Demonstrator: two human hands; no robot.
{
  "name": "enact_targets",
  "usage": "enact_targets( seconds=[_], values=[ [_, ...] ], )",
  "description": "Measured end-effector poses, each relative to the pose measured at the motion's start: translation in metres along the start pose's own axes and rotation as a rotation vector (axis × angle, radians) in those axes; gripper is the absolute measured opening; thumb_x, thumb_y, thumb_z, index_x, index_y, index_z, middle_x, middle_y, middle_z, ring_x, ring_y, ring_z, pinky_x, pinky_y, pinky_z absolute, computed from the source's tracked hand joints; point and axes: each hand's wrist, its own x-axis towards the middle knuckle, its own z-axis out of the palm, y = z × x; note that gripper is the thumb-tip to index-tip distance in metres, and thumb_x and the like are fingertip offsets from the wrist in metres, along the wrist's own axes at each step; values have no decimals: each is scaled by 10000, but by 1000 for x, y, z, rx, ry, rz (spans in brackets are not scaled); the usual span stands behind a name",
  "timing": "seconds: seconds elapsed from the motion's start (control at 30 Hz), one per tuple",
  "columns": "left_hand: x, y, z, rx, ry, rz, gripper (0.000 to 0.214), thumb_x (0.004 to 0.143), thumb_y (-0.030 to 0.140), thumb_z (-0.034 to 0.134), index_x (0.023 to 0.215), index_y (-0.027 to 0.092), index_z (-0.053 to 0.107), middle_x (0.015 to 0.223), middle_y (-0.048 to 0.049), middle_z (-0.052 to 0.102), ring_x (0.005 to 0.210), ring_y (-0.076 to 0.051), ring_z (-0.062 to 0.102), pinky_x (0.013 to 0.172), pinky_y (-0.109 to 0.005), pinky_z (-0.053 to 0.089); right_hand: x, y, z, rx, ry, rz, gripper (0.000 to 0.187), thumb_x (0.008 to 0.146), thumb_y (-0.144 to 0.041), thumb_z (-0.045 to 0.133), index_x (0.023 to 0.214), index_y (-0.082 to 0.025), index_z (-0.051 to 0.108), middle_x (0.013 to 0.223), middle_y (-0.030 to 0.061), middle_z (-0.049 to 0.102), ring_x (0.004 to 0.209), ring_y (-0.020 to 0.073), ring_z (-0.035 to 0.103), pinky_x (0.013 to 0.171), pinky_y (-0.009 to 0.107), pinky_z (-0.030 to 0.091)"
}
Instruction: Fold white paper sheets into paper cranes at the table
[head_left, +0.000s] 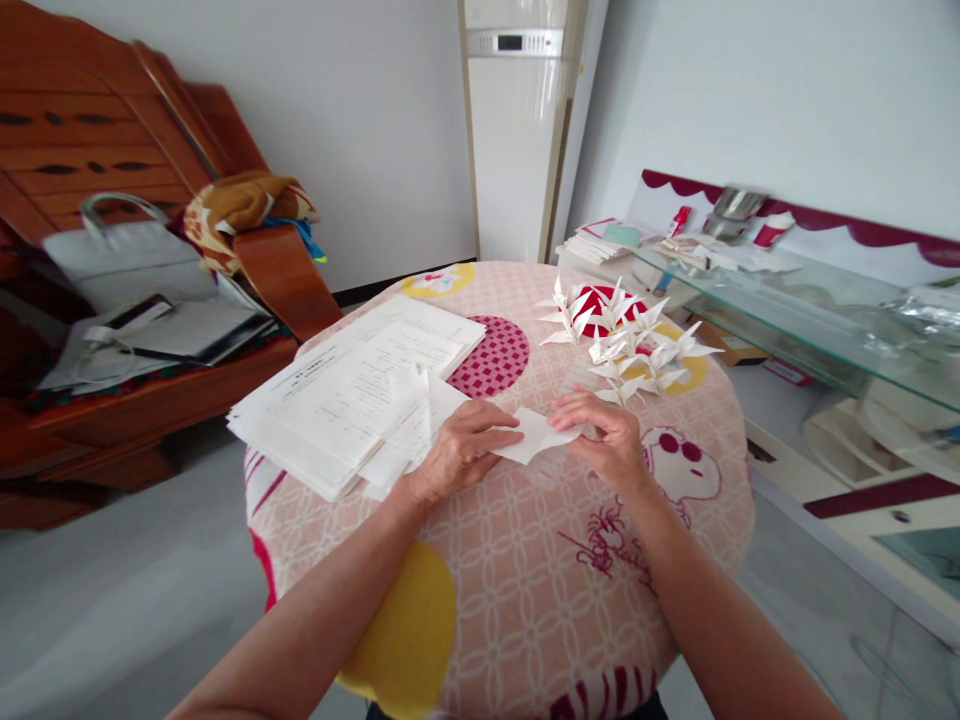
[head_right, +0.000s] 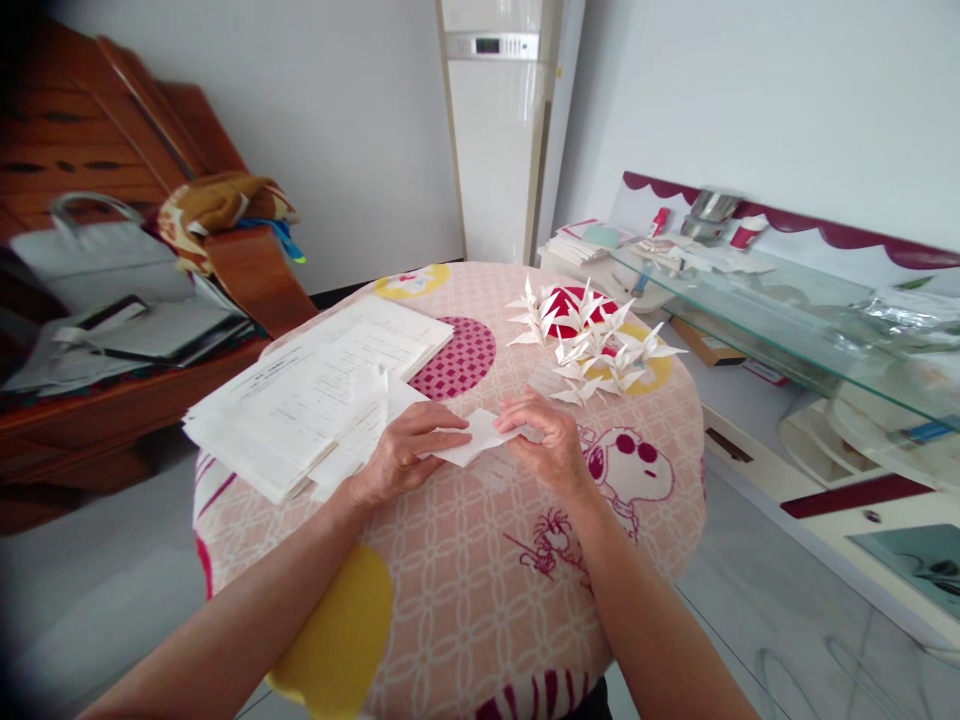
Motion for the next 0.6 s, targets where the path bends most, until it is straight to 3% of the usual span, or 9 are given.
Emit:
enact_targets(
  seconds=[0.13, 0.27, 0.37, 0.5, 0.6],
  values=[
    [-4, 5, -2, 126, -2, 95, 241, 882, 134, 576, 1105, 167, 662, 1153, -134, 701, 1120, -258, 602, 953, -447, 512, -4, 5, -6, -80, 8, -46, 90, 800, -173, 714, 823, -258, 730, 884, 32, 774, 1018, 242, 693, 1072, 494, 441],
    [-9, 10, 7, 114, -250, 72, 272, 857, 64, 519, 1068, 153, 665, 1180, -141, 688, 1145, -249, 610, 988, -431, 516, -19, 17, -13, -278, -175, -103, 161, 826, -127, 625, 796, -236, 739, 856, 49, 776, 990, 254, 693, 897, 435, 542],
    [-10, 10, 17, 76, -390, 8, 449, 836, 29, 507, 1256, 142, 616, 1260, -158, 657, 1169, -242, 617, 1022, -422, 505, -31, 22, -16, -353, -353, -128, 272, 824, -57, 521, 833, -191, 757, 873, 83, 775, 855, 234, 700, 790, 402, 560],
    [-9, 8, 20, 31, -463, -38, 488, 847, 54, 528, 1312, 179, 607, 1391, -146, 597, 1294, -265, 555, 1097, -449, 454, -39, 18, -20, -446, -434, -123, 411, 822, -18, 463, 1077, -159, 754, 1145, 127, 741, 1043, 253, 666, 924, 454, 531],
    [-7, 8, 15, -26, -504, -48, 460, 863, 67, 527, 1298, 178, 623, 1385, -142, 607, 1313, -258, 547, 1113, -433, 446, -41, 12, -22, -462, -496, -141, 453, 821, 4, 427, 1078, -175, 755, 1167, 109, 737, 1112, 246, 641, 972, 458, 516]
  ],
)
